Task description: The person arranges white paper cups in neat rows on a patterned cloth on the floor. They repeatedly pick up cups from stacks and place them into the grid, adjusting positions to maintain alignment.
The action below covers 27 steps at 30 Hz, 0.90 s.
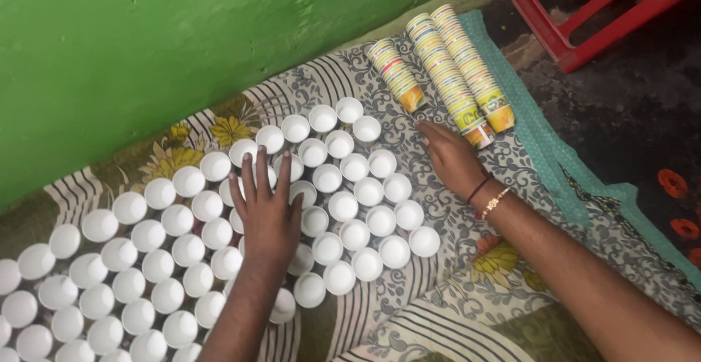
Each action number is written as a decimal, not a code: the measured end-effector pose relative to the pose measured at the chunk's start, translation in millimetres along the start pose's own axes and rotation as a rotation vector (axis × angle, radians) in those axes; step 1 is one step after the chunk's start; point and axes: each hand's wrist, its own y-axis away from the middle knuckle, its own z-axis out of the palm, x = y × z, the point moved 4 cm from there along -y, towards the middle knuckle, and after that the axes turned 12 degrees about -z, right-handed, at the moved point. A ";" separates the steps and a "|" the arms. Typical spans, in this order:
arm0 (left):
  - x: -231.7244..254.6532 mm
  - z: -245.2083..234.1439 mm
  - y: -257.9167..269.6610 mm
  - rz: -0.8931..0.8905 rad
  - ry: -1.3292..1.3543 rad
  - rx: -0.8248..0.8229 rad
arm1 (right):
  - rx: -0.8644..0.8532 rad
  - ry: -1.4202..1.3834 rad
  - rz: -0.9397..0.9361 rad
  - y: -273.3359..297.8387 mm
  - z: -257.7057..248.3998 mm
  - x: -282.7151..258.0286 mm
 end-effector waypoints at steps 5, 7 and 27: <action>-1.2 4.7 -23.3 0.062 0.012 0.037 | -0.007 -0.029 0.091 -24.2 5.0 15.6; -3.9 3.4 -32.0 0.063 -0.007 0.016 | 0.003 0.047 0.025 -34.6 4.4 17.7; -25.3 -4.7 -51.2 0.031 -0.011 -0.024 | 0.047 0.284 -0.054 -99.4 64.7 84.1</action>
